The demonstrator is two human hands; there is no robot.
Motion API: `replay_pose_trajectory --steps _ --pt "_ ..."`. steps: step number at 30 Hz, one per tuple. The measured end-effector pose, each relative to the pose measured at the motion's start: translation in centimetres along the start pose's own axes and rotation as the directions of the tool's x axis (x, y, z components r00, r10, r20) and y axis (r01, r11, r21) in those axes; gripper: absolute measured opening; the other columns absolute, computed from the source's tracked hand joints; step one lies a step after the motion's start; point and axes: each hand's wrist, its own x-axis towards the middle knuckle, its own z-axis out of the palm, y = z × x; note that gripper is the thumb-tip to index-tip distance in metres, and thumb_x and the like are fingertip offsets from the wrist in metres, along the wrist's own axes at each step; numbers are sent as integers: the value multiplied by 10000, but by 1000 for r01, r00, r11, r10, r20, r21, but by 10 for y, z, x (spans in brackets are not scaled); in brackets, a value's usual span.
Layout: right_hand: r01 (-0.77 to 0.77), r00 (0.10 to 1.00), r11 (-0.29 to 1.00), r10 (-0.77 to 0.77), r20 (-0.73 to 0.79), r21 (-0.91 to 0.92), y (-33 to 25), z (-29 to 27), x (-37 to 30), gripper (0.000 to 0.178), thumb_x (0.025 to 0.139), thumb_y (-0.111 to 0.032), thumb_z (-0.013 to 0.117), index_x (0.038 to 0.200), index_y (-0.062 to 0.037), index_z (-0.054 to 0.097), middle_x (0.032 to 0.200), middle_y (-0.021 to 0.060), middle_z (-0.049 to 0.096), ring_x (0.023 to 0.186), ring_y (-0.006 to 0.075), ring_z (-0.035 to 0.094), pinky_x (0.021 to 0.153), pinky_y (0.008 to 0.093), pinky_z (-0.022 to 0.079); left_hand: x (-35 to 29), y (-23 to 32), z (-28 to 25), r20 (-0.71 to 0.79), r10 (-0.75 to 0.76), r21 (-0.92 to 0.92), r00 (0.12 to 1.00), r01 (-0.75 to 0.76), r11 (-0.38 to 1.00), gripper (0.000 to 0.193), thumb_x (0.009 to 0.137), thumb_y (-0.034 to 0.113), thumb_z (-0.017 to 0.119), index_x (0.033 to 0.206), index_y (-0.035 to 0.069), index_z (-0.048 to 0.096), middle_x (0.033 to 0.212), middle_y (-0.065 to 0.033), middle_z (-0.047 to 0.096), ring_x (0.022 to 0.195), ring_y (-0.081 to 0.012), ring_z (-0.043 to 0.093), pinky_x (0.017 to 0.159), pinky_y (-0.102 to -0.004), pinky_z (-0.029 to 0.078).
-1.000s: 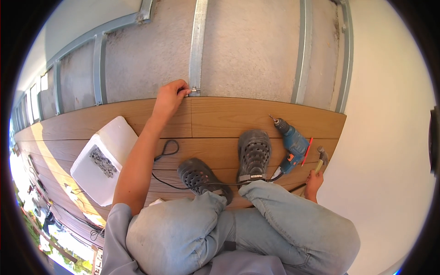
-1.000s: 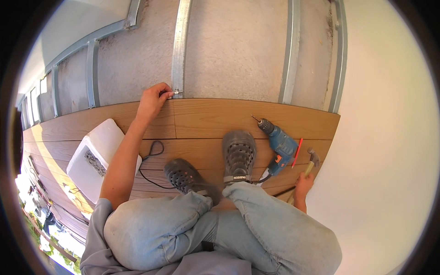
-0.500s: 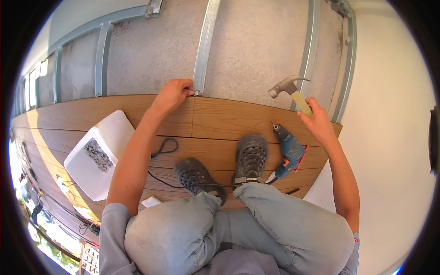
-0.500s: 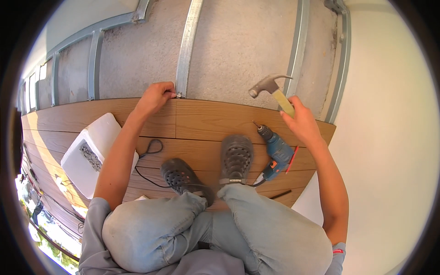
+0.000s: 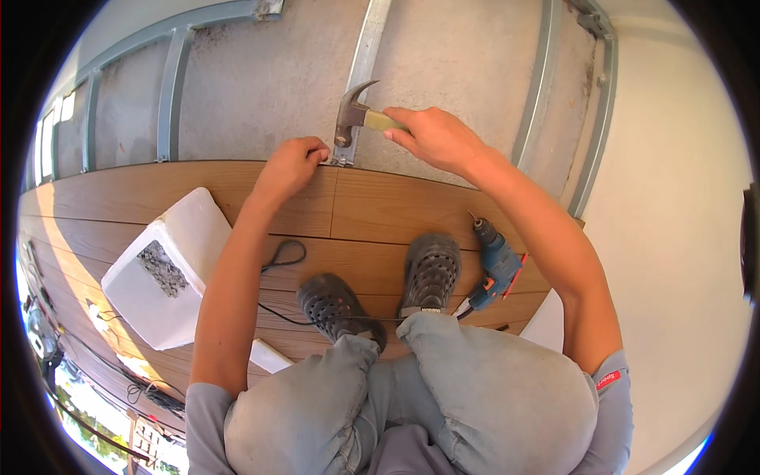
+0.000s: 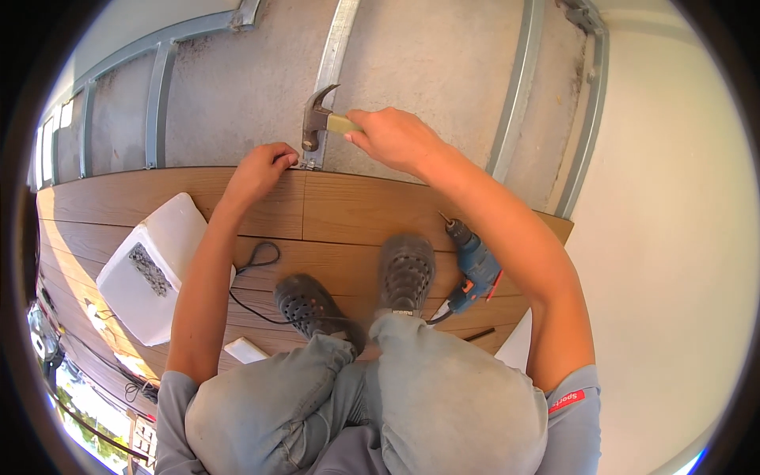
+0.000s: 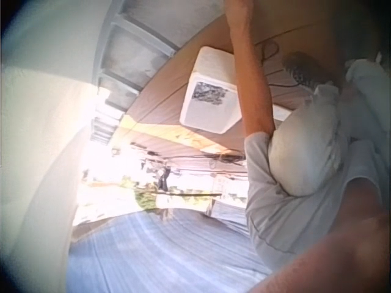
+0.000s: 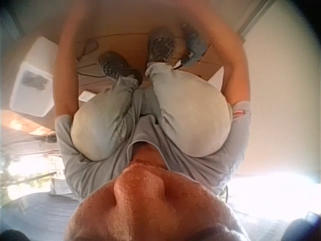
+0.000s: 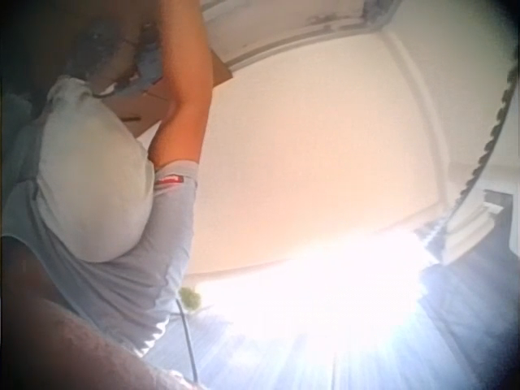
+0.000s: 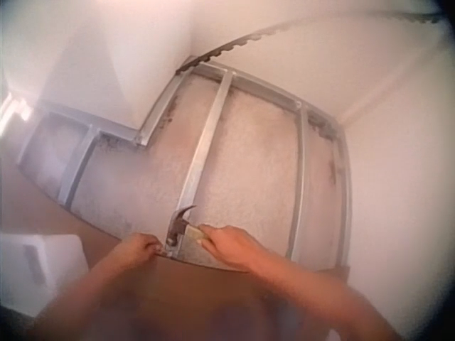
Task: The person installs wood-textured deck flooring boards by aligning them, using a hammer and a protective block to tap them into place, and then securing them to the metal frame using a drill and screws.
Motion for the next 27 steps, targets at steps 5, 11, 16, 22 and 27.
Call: replay_pose_trajectory --steps 5,11,16,22,27 --pt "57 995 994 -49 87 -92 0 0 3 307 1054 -352 585 1156 -70 653 851 203 708 838 419 685 751 523 539 -19 0 -5 -103 -44 268 994 71 961 488 923 464 745 1088 4 743 970 -192 741 936 -358 689 870 -443 520" --pt "49 998 999 -48 51 -16 -3 4 9 316 1059 -360 581 1156 -68 654 839 196 701 842 410 682 753 525 530 -34 2 22 -211 132 529 969 0 849 767 653 696 833 965 5 715 985 -124 683 1023 -329 618 993 -449 424" --pt "101 986 994 -95 140 -34 -1 -15 13 317 1057 -355 585 1173 -70 661 837 200 698 844 410 679 750 530 521 -27 -1 28 -247 185 573 951 -11 819 747 649 699 830 924 16 706 961 -118 669 1012 -315 597 992 -445 407" --pt "166 986 986 -165 29 -26 19 9 -1 323 1055 -348 593 1178 -57 658 839 204 700 840 412 678 759 530 523 -30 -2 29 -224 133 542 965 10 840 749 649 660 855 982 4 712 987 -121 654 1026 -326 579 1012 -459 386" --pt "-11 1000 990 13 -16 141 9 -2 4 342 1049 -364 600 1172 -51 663 870 218 710 846 420 678 761 528 524 -24 5 25 -207 82 474 975 27 880 751 642 646 870 984 -4 713 994 -125 657 1044 -331 565 1024 -456 365"
